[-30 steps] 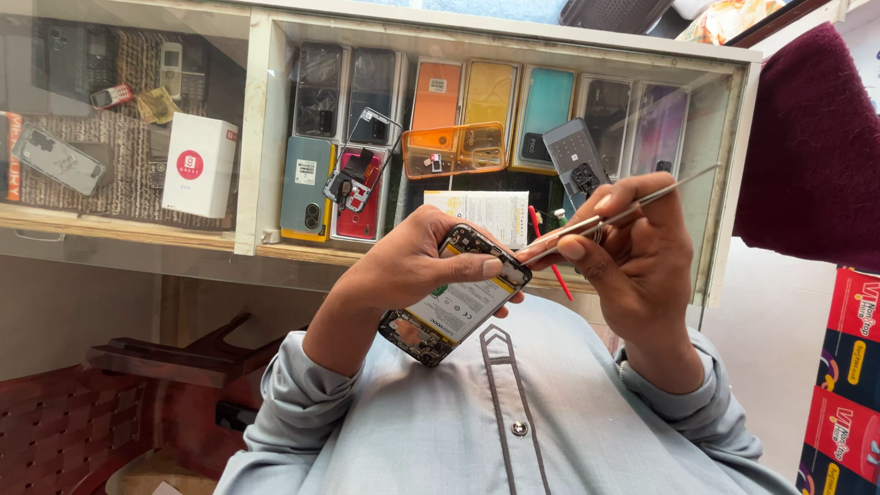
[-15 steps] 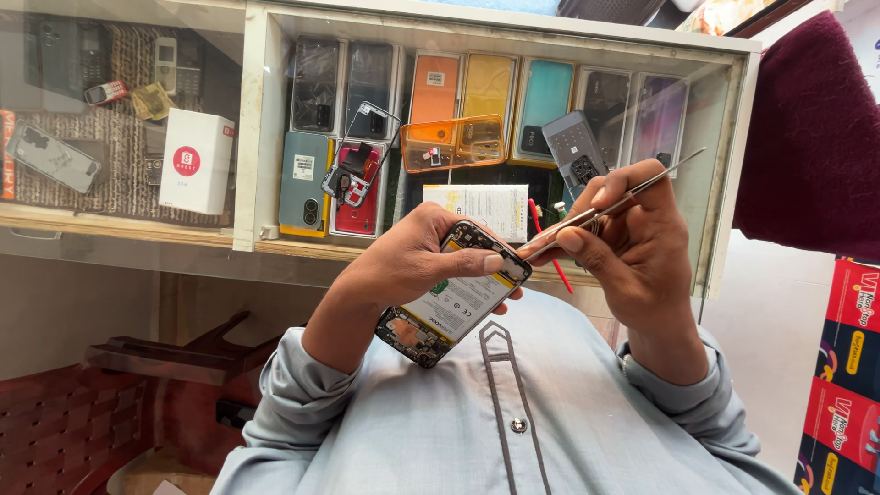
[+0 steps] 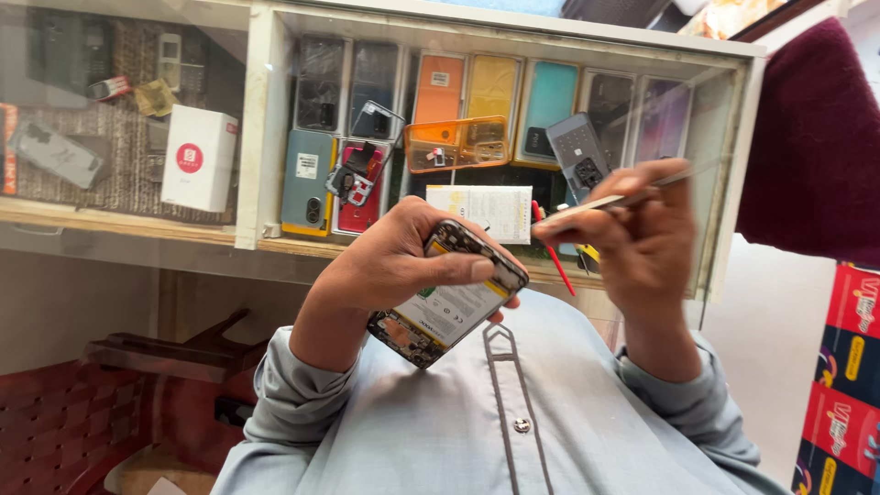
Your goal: The person disassembles a smartphone, removes the back cover and internal components, and uses a screwdriver and tweezers to manipulate small parts. They clean a small component with a brush and reassemble the phone, placing the back cover and internal parts back into position.
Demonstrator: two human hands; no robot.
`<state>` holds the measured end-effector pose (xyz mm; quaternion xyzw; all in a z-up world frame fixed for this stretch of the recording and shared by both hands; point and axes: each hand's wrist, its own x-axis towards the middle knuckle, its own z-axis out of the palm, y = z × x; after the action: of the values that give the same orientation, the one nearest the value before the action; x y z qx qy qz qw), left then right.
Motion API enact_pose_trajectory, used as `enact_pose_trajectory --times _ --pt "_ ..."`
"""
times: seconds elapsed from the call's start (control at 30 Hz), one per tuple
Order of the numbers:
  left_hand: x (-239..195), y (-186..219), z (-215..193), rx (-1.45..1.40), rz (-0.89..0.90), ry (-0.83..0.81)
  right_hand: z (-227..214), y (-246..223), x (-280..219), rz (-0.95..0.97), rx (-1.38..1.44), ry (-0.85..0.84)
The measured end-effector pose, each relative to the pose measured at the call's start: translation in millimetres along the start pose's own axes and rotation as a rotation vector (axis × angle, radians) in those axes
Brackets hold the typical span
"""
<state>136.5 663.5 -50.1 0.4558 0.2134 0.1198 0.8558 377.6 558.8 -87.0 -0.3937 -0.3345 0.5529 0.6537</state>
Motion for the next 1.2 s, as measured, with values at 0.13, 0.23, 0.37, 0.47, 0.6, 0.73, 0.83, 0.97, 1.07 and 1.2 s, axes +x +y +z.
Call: enact_pose_trajectory --times 0.13,0.23,0.37,0.47,0.6,0.73,0.83,0.97,1.07,1.2 --pt "1.0 -0.4 -2.0 0.184 -0.002 -0.048 4.0 -9.7 -9.9 -0.078 0.127 -0.023" --pt "7.6 -5.3 1.2 0.211 0.022 -0.077 12.9 -15.2 -15.6 -0.072 0.149 -0.025" --pt "8.4 -10.3 2.8 0.354 0.068 -0.047 23.0 -20.8 -18.7 -0.055 0.146 -0.035" --pt "6.5 -12.8 2.0 0.308 0.076 -0.050 25.7 -22.9 -20.6 -0.056 0.064 -0.049" --pt "7.4 -14.1 0.5 0.289 0.077 -0.066 25.4 -23.9 -22.4 -0.064 -0.014 -0.067" --pt "6.6 -14.8 0.6 0.308 0.028 -0.043 24.4 -25.6 -23.9 -0.070 -0.117 -0.084" --pt "5.9 -14.3 0.8 0.360 0.032 -0.034 22.6 -25.9 -22.7 -0.080 -0.147 -0.112" --pt "7.7 -15.7 1.3 0.329 -0.030 -0.021 18.5 -22.0 -18.8 -0.162 -0.227 -0.149" --pt "8.7 -16.6 0.2 0.321 -0.043 -0.019 15.2 -19.6 -16.0 -0.194 -0.300 -0.172" --pt "8.3 -18.5 -1.2 0.329 -0.026 -0.018 12.9 -17.0 -15.0 -0.155 -0.273 -0.189"
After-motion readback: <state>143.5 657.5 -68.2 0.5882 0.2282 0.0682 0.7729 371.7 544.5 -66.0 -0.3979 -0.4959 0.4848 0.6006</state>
